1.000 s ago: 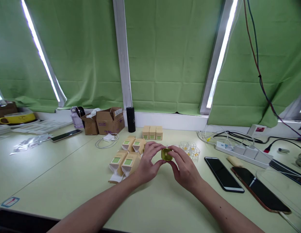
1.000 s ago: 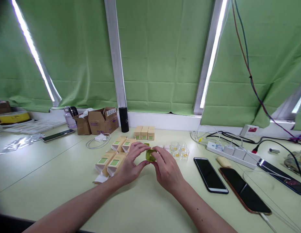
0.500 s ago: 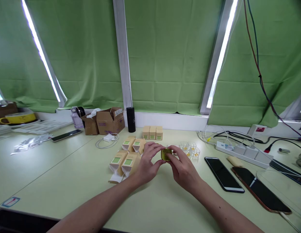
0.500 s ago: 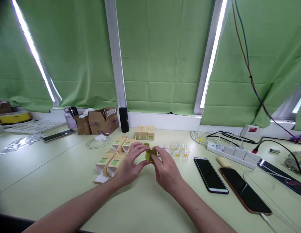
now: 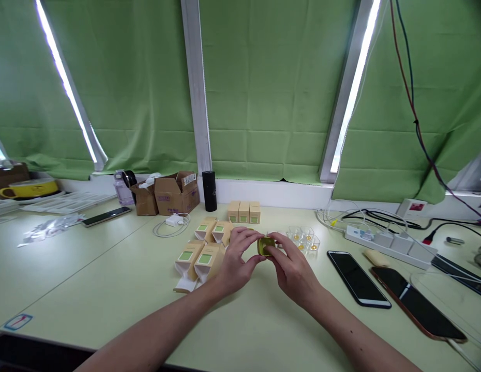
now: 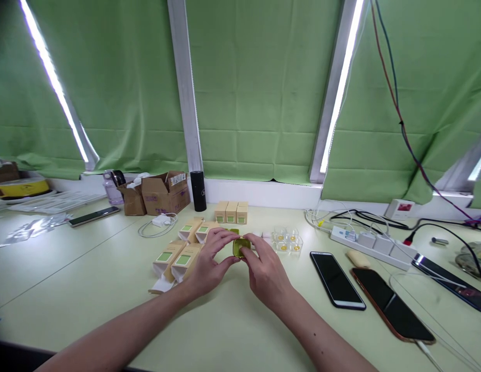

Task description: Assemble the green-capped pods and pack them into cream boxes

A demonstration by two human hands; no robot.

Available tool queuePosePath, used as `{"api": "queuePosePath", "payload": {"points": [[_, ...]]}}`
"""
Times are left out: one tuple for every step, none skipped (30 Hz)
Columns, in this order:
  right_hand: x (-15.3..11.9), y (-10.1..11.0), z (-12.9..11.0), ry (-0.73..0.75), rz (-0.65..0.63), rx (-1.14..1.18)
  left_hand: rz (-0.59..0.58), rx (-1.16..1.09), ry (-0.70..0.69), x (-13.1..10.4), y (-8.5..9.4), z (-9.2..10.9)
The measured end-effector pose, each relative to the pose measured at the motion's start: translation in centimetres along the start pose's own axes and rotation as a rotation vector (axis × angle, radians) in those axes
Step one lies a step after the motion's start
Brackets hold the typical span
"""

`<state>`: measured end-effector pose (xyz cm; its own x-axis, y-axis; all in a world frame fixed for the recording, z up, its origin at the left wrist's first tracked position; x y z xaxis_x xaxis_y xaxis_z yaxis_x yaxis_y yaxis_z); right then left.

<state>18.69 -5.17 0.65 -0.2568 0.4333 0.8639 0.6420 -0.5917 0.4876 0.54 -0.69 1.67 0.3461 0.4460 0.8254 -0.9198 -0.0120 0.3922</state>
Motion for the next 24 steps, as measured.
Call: {"api": "queuePosePath", "payload": {"points": [[0.0,0.0,0.0,-0.001,-0.001,0.001,0.001,0.001,-0.001,0.0,0.0,0.0],[0.0,0.0,0.1,-0.004,0.0,0.002,0.0,0.0,-0.002,0.0,0.0,0.0],[-0.1,-0.1,0.1,-0.009,0.001,0.004,0.001,-0.002,-0.002,0.0,0.0,0.0],[-0.1,-0.1,0.2,-0.015,0.001,0.009,0.001,-0.006,-0.002,-0.1,0.0,-0.1],[-0.2,-0.2,0.3,-0.021,0.0,0.017,0.001,-0.012,0.001,-0.1,0.0,-0.1],[-0.3,-0.2,0.3,-0.026,-0.001,0.028,0.0,-0.022,0.009,-0.1,0.0,-0.1],[-0.4,-0.2,0.3,-0.031,-0.003,0.041,-0.001,-0.037,0.022,-0.1,0.0,-0.1],[-0.5,-0.2,0.4,-0.037,-0.007,0.055,-0.002,-0.056,0.044,-0.1,0.0,-0.2],[-0.6,-0.2,0.4,-0.047,-0.008,0.068,-0.007,-0.081,0.078,-0.1,0.0,-0.3],[-0.7,-0.2,0.4,-0.059,-0.008,0.08,-0.013,-0.108,0.122,-0.1,-0.1,-0.4],[-0.7,-0.2,0.3,-0.073,-0.008,0.091,-0.014,-0.137,0.177,-0.1,-0.1,-0.6],[-0.8,-0.2,0.3,-0.087,-0.009,0.102,-0.013,-0.168,0.238,-0.1,-0.2,-0.7],[-0.8,-0.2,0.3,-0.101,-0.012,0.114,-0.008,-0.199,0.302,-0.1,-0.2,-0.9],[-0.8,-0.2,0.2,-0.115,-0.014,0.125,0.001,-0.228,0.36,-0.1,-0.2,-1.0],[-0.8,-0.2,0.2,-0.126,-0.017,0.135,0.01,-0.255,0.409,-0.1,-0.3,-1.1],[-0.8,-0.3,0.2,-0.135,-0.021,0.144,0.02,-0.276,0.448,0.0,-0.3,-1.1],[-0.8,-0.3,0.2,-0.144,-0.024,0.15,0.028,-0.291,0.478,0.1,-0.3,-1.2],[-0.8,-0.4,0.3,-0.152,-0.028,0.154,0.033,-0.301,0.501,0.1,-0.4,-1.2],[-0.8,-0.5,0.3,-0.158,-0.033,0.156,0.038,-0.307,0.519,0.2,-0.4,-1.3],[-0.8,-0.6,0.4,-0.164,-0.037,0.157,0.041,-0.312,0.535,0.3,-0.5,-1.4],[-0.9,-0.6,0.4,-0.17,-0.043,0.159,0.045,-0.318,0.55,0.3,-0.6,-1.4],[-1.0,-0.7,0.5,-0.176,-0.051,0.16,0.044,-0.324,0.564,0.3,-0.6,-1.5],[-1.0,-0.8,0.6,-0.18,-0.059,0.161,0.038,-0.332,0.577,0.3,-0.7,-1.6],[-1.0,-0.8,0.6,-0.181,-0.066,0.16,0.028,-0.34,0.589,0.3,-0.7,-1.7]]}}
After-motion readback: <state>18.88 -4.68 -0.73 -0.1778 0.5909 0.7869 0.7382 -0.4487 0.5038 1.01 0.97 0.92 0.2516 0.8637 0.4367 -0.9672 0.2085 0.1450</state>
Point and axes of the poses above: each hand's wrist, its own x-axis towards the middle knuckle, its own y-axis out of the back of the hand, z = x × y, the point moved 1 cm from there along x, towards the middle knuckle, and after that the axes turned 4 degrees about -y, right-handed, at the moved point
